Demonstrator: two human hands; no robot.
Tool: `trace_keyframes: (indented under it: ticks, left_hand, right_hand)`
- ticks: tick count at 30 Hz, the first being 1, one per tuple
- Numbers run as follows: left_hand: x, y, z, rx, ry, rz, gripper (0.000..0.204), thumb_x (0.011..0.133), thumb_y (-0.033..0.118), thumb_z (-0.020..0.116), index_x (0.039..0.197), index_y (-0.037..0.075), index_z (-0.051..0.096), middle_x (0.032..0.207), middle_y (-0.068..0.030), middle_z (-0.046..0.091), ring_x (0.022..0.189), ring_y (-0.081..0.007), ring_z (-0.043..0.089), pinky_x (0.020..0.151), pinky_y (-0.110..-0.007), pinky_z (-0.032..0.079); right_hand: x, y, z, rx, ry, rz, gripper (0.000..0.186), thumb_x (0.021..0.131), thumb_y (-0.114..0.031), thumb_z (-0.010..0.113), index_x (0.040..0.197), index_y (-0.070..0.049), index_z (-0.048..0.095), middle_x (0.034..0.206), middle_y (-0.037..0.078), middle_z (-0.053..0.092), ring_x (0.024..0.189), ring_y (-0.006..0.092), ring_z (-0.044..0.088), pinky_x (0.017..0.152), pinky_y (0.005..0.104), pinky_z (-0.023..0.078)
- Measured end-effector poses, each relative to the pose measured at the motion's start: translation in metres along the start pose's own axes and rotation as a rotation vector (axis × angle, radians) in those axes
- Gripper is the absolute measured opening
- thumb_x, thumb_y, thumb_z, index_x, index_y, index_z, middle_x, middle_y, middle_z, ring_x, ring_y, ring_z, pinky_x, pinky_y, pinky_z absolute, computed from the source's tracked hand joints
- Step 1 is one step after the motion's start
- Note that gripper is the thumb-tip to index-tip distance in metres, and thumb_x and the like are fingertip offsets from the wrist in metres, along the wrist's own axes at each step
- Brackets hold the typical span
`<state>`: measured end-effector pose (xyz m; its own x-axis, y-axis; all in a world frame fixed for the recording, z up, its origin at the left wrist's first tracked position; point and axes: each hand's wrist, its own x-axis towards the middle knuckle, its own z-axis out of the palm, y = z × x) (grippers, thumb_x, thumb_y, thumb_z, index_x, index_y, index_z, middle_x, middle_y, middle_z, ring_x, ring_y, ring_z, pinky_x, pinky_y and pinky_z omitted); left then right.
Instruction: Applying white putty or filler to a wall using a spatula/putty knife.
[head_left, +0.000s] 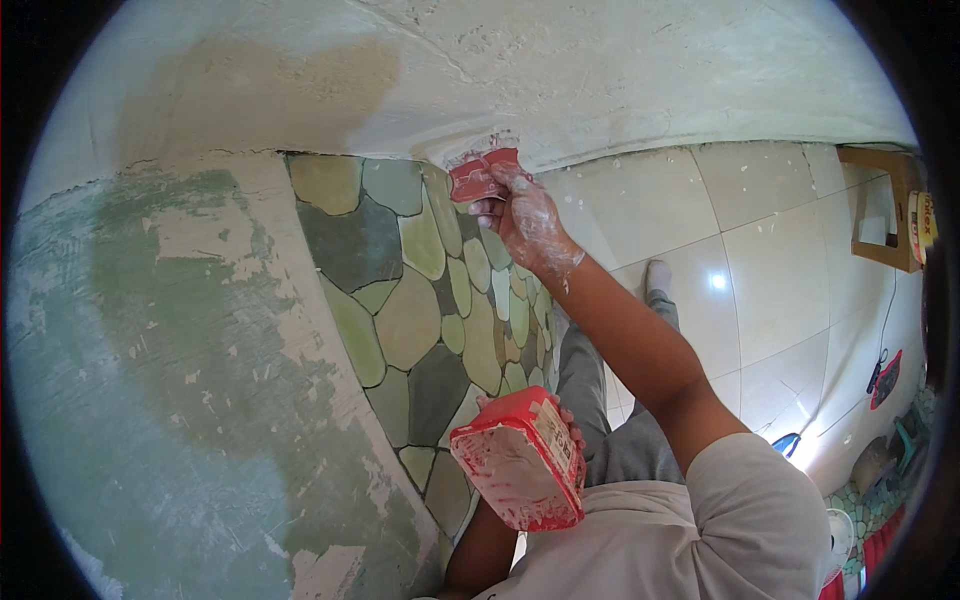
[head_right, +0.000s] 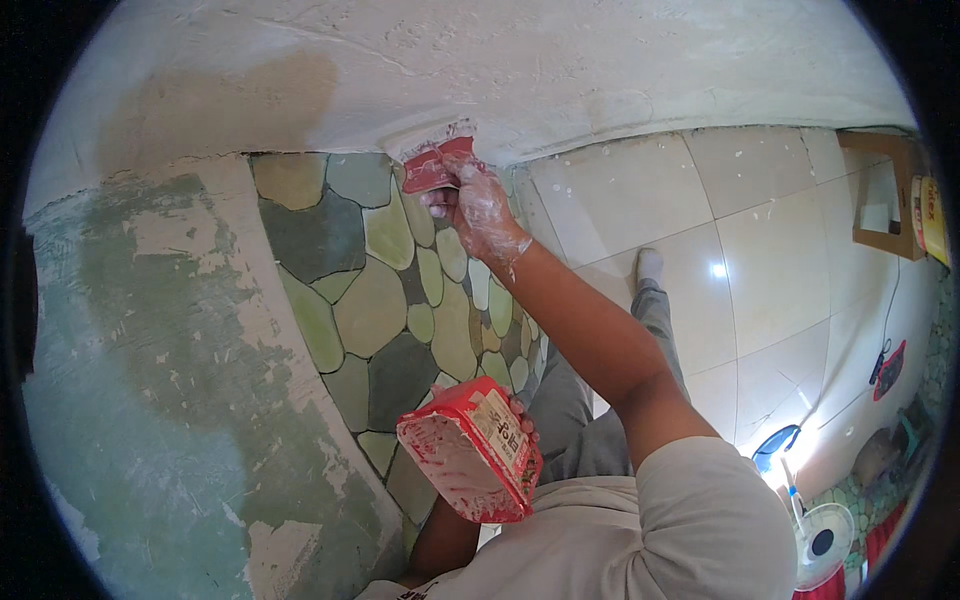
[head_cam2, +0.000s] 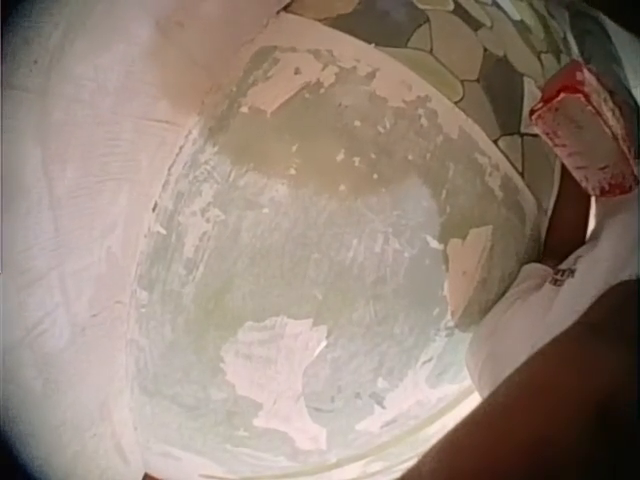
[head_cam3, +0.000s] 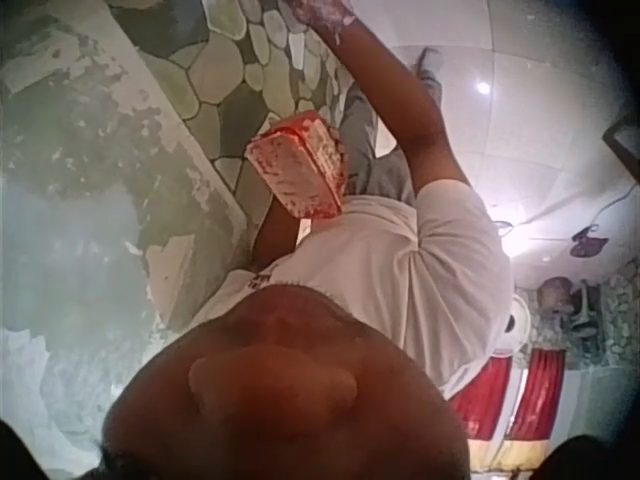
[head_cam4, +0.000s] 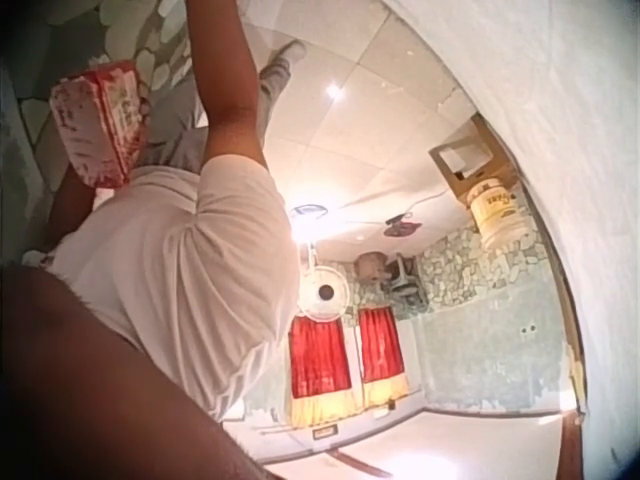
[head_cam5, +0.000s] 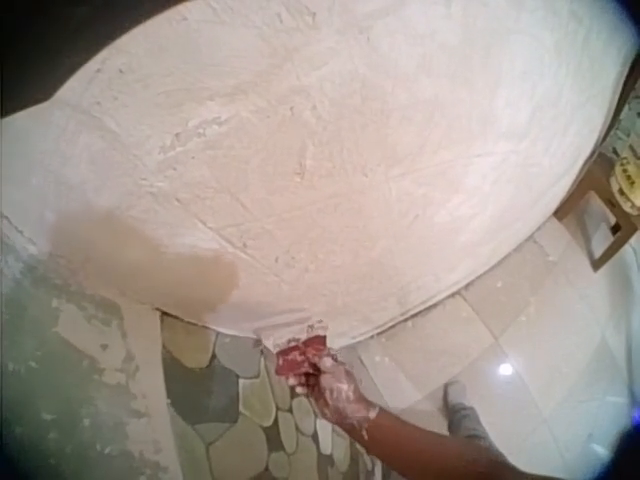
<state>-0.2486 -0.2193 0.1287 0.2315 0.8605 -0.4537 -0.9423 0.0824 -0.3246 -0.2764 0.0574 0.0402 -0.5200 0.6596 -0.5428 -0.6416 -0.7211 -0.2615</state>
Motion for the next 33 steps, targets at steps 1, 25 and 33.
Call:
trace_keyframes:
  ticks: [1, 25, 33]
  left_hand:
    - [0.002, 0.001, -0.001, -0.003, 0.002, -0.003, 0.098, 0.078, 0.081, 0.037, 0.135, 0.001, 0.039, 0.128, -0.0228, 0.049, 0.119, -0.0427, 0.047, 0.096, -0.059, 0.042]
    - [0.01, 0.008, 0.012, -0.204, -0.133, -0.046, 0.099, 0.076, 0.081, 0.04, 0.135, 0.002, 0.038, 0.132, -0.0229, 0.046, 0.123, -0.0437, 0.043, 0.1, -0.062, 0.037]
    - [0.006, 0.037, -0.037, 0.005, -0.076, -0.001, 0.1, 0.076, 0.081, 0.04, 0.137, 0.003, 0.038, 0.132, -0.0227, 0.047, 0.123, -0.0433, 0.044, 0.102, -0.06, 0.036]
  right_hand:
    - [0.004, 0.003, -0.008, 0.004, -0.037, 0.001, 0.017, 0.097, -0.023, 0.05, 0.099, -0.008, 0.059, 0.084, 0.004, 0.066, 0.067, 0.0159, 0.063, 0.059, 0.0288, 0.049]
    - [0.106, 0.011, -0.003, -0.183, 0.095, 0.011, 0.031, 0.094, -0.017, 0.033, 0.104, -0.002, 0.059, 0.094, 0.01, 0.068, 0.076, 0.0159, 0.054, 0.067, 0.0283, 0.045]
    - [0.07, 0.059, -0.061, -0.085, 0.177, -0.048, 0.024, 0.095, -0.013, 0.036, 0.102, -0.003, 0.057, 0.085, 0.01, 0.064, 0.064, 0.0167, 0.059, 0.052, 0.0284, 0.046]
